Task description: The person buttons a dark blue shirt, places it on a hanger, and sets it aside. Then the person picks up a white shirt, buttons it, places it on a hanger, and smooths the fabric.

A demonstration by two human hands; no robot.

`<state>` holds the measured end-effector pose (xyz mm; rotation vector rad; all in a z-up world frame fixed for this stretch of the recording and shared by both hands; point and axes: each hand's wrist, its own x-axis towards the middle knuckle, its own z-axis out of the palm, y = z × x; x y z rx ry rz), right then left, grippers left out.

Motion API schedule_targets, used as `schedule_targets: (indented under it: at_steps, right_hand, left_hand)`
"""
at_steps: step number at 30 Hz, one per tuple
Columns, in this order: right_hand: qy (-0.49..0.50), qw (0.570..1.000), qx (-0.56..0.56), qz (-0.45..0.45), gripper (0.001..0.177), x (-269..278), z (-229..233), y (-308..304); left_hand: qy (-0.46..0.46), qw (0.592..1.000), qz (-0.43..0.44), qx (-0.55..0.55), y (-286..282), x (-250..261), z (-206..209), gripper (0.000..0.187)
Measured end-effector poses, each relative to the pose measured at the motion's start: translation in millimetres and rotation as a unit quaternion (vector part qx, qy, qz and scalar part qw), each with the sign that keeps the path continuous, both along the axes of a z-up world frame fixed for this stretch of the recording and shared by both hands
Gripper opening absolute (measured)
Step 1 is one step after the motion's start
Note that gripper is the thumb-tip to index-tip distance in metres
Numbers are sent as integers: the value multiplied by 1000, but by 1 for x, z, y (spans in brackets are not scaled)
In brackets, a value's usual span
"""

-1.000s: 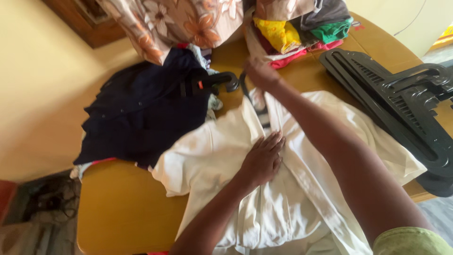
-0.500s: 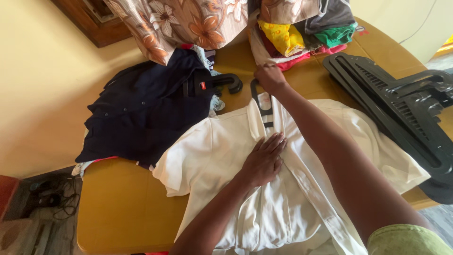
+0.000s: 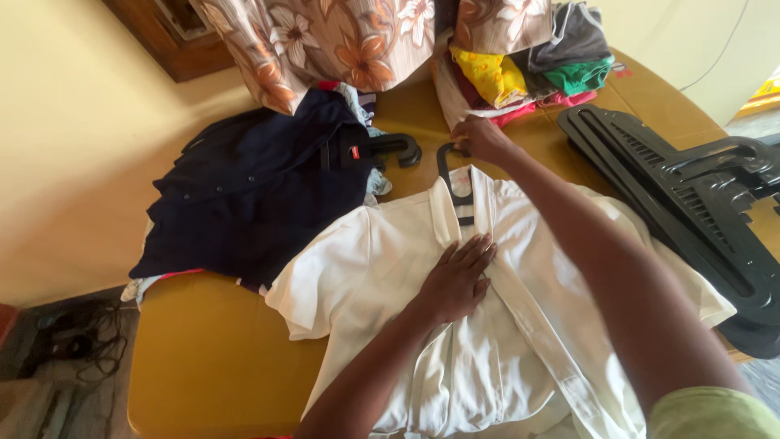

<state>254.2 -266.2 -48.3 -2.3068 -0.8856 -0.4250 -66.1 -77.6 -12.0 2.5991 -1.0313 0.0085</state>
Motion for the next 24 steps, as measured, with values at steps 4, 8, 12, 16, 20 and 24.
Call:
schedule_targets:
  at_steps: [4,8,12,16,20,24]
  right_hand:
    - [83,980,-129,-126,40,-47,28,-18]
    - [178,950,-174,-191,58,-78,25,-14]
    - [177,948,-173,-201,33,-65,5,-6]
    - [196,944,-177,-195,27,-45,-15,-12]
    - [116,974,-96,-172,25,-48,-23,-22]
    - [171,965,-81,-183,17,-65,-22,-19]
  left_hand:
    - [-23,1000,1,-4,1,2,-5,61]
    - [-11,1000,4,-16,-1,0,-11,60]
    - [-15,1000,0,-10,1,2,-9,61]
    - [-13,1000,0,-2,0,2,-8,60]
    - [-15,1000,-4,-8,0,4,-11,62]
    - [-23,1000,1,-3,2,2,-16,61]
